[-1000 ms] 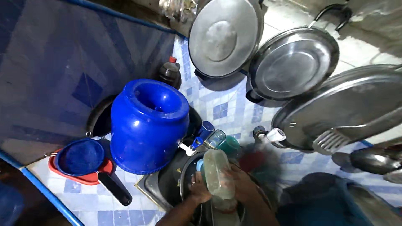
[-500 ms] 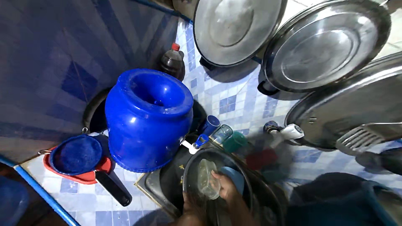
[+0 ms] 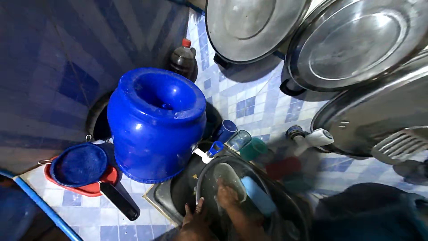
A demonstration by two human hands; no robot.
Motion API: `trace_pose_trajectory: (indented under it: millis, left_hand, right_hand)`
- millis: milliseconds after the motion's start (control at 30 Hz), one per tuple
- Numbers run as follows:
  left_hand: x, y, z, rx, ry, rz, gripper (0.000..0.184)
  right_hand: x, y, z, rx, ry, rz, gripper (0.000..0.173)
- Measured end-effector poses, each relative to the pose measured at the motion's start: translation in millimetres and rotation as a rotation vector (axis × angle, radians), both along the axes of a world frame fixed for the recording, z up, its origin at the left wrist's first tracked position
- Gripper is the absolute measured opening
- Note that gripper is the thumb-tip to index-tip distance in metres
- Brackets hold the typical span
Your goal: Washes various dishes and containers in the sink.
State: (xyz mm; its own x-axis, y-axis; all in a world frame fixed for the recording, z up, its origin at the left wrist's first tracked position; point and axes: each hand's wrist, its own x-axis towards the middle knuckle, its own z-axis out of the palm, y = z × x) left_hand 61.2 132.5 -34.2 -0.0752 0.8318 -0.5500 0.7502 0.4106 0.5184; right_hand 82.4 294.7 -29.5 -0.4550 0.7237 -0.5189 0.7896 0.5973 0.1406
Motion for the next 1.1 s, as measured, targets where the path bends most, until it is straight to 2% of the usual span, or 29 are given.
trace_pose_trajectory:
  millis: [67,167,300,400,467,533,633,733,867,1000,1033,1100]
  left_hand:
    - [0,1,1,-0.017,0.015,-0.018,0.085]
    - [1,0,1,0.005,0.005,0.003,0.084]
    - [4,-3,2,0.049,0.034,0.008,0.081]
    - [5,0,3,0.048,0.06,-0.006,0.083]
    - [5,2,-1,0.071,0.085,-0.015,0.082]
    - [3,6,-1,0.113,0.076,0.011,0.074]
    - [-4,21,18,0.139,-0.01,0.156,0.043]
    - [-15,49,15,0.233,-0.263,0.431,0.033]
    - [-13,93,0,0.239,-0.811,0.859,0.04]
    - [5,85,49,0.25,-1.071,0.937,0.036]
    - [9,83,57,0.285,-1.193,0.996,0.035]
    - [11,88,58,0.341,-1.22,1.01,0.03]
  right_hand:
    - [6,17,-5,0.009,0.016,-0.056,0.063]
    - [8,22,-39,0.151,0.143,-0.121,0.054]
    - [19,29,-35,0.106,0.157,0.052,0.051]
    - [26,32,-26,0.104,0.153,0.025,0.052]
    - [19,30,-14,0.023,0.202,-0.044,0.051]
    - [18,33,7,-0.116,0.385,-0.092,0.046]
    - [31,36,45,-0.441,0.804,-0.275,0.033]
    - [46,20,91,-0.707,1.16,-0.396,0.022]
    - [53,-6,131,-0.785,1.514,-0.466,0.018]
    - [57,-5,123,-0.86,1.776,-0.597,0.034]
    - [58,-4,120,-0.871,1.823,-0.653,0.037]
    - [65,-3,114,-0.871,1.876,-0.744,0.045]
